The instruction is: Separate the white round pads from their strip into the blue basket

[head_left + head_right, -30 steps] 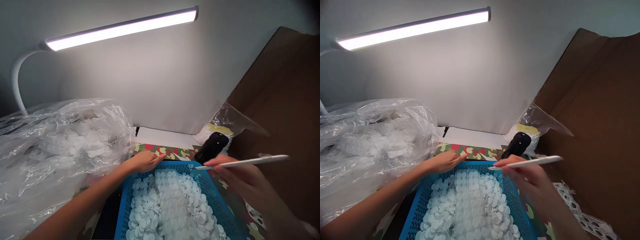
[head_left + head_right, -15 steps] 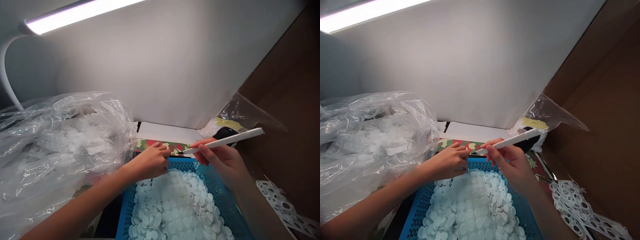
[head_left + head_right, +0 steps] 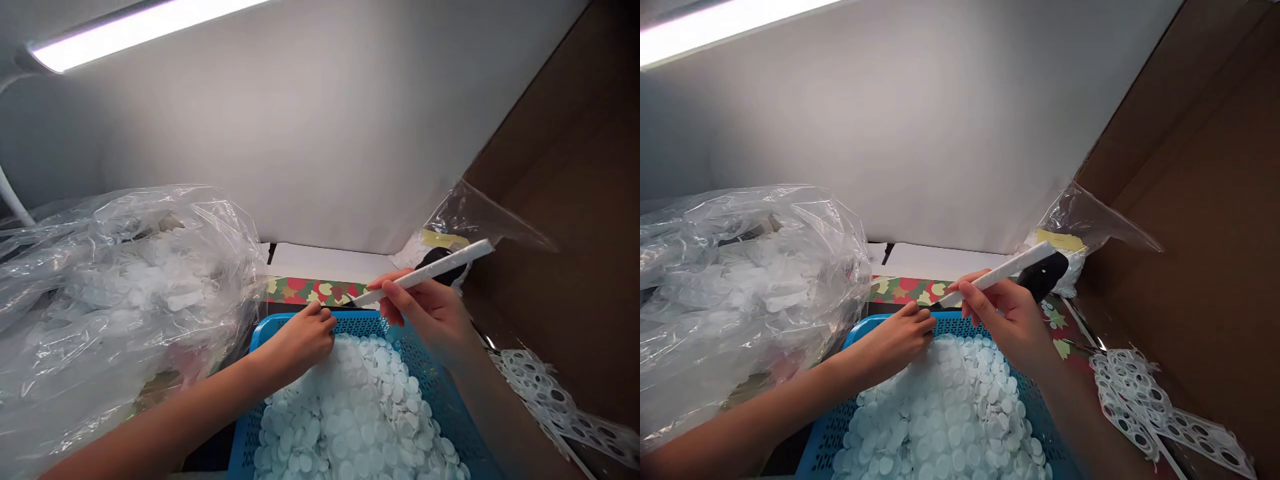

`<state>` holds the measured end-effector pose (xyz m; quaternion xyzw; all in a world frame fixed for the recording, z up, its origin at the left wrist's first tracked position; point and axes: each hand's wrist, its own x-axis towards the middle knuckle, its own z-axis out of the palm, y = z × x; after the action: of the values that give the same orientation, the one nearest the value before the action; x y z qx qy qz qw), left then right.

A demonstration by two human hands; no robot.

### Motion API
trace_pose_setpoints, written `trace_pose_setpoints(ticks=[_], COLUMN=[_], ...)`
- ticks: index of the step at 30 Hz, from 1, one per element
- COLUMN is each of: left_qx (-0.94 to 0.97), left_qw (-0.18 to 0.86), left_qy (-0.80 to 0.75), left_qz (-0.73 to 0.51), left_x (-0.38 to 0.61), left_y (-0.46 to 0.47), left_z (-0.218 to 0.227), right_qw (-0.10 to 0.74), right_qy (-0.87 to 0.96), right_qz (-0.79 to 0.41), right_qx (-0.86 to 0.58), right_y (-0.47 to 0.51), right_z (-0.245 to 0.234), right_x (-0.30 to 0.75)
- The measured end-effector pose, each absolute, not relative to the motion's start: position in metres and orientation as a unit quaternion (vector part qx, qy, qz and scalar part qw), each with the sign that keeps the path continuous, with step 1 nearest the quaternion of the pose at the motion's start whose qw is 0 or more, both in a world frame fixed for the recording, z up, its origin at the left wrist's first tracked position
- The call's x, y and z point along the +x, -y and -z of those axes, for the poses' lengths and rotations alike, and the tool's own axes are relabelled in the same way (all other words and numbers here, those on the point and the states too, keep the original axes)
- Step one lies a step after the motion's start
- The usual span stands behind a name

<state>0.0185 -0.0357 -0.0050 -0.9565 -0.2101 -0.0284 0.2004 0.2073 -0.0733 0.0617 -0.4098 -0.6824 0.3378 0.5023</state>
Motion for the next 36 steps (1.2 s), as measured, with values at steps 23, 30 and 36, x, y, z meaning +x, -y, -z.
trace_pose_setpoints(ticks=[23, 30, 36], left_qx=[-0.733, -0.723, -0.723], left_qw=[-0.492, -0.517, -0.519], left_qy=[0.359, 0.347, 0.346], left_qz=[0.304, 0.299, 0.299], left_x=[-0.002, -0.002, -0.002], left_y=[-0.012, -0.013, -0.012], left_z=[0.004, 0.006, 0.005], right_qw=[0.383, 0.266, 0.239], right_qy=[0.754, 0.82, 0.857], right_qz=[-0.337, -0.289, -0.245], right_qx=[-0.415, -0.416, -0.385], right_y=[0.06, 0.063, 0.056], right_z=[-0.053, -0.052, -0.043], right_x=[0.217, 0.216, 0.217])
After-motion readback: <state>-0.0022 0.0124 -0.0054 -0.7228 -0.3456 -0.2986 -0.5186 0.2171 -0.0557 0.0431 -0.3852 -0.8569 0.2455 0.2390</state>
